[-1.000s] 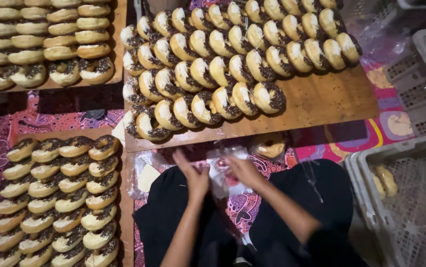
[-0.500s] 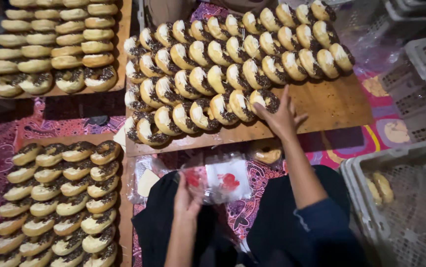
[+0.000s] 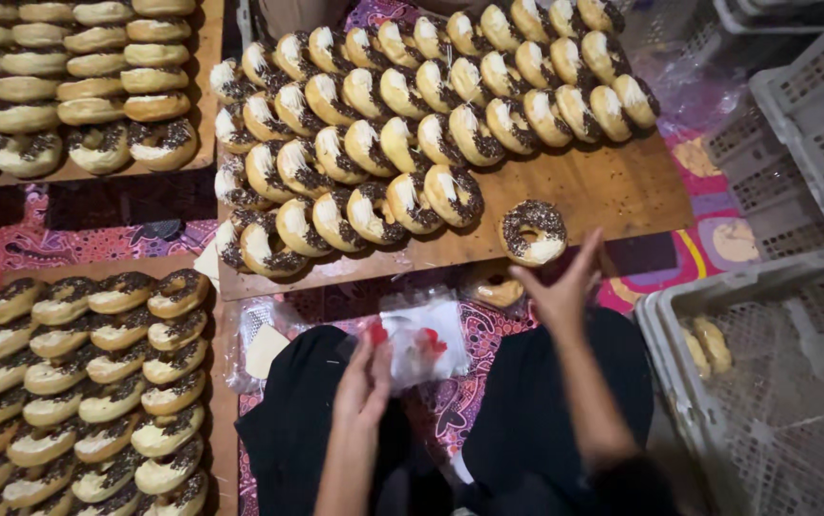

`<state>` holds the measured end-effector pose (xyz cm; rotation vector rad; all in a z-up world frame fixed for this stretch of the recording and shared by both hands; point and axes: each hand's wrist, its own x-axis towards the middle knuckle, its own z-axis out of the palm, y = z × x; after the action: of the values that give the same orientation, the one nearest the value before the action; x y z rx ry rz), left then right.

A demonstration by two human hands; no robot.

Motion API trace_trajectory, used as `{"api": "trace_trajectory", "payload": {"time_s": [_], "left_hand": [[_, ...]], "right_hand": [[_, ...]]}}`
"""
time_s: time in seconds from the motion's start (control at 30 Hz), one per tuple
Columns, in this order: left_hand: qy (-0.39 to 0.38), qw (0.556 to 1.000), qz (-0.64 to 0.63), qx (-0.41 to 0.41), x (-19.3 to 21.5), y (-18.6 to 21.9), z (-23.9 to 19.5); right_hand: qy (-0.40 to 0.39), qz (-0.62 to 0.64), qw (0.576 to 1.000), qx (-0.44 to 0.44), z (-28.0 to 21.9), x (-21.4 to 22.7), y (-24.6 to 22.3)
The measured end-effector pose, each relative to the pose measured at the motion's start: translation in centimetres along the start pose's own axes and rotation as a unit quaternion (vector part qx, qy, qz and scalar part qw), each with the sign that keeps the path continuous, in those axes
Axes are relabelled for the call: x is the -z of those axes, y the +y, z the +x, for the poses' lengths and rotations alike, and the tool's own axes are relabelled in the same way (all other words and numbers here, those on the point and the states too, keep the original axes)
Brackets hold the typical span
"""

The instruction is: The person sits on the floor and repeatedly picks up ring-shaped pastries from a wooden board, places each into a small clear plastic bag, and sets the bagged pastry into a nearby crate. The person handles the pastries one at a time throughout the clip.

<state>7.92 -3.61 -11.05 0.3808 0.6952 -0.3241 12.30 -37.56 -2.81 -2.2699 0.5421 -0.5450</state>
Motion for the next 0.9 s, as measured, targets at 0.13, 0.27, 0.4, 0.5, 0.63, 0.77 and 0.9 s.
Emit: {"api": "trace_trajectory", "payload": {"time_s": [0.13,0.27,0.4,0.5,0.63,0.77,0.9], "left_hand": [[-0.075,0.997,-0.013,0.027,-2.4,-2.4,0.3],[-0.091,0.995,-0.033,0.024,-5.5,-1.4,-0.5],[-0.014,0.998,-0.062,0.017,-6.7,-1.6,-1.9],[0.006,0.999,-0.018,0.029,-8.4,-3.1,-3.6],[-0.078,0.995,0.055,-0.039,-10.7,-5.2,-7.4],[-0.129,0.990,0.043,-0.045,-12.8,-6.1,-10.4],[-0.132,0.989,0.030,-0.061,-15.4,-6.7,-12.3]], "right_hand": [[0.158,-0.104,0.982,-0.024,-1.5,-3.3,-4.8],[0.001,0.295,0.955,-0.028,-4.8,0.7,-8.7],[-0.076,0.214,0.960,0.167,-11.4,5.6,-9.4],[-0.068,0.137,0.955,0.254,-13.3,7.6,-10.3],[-0.085,0.160,0.973,0.142,-12.9,8.0,-11.6],[-0.111,0.203,0.967,0.110,-13.4,7.6,-12.0],[-0.092,0.104,0.979,0.151,-13.6,7.7,-12.5]]}}
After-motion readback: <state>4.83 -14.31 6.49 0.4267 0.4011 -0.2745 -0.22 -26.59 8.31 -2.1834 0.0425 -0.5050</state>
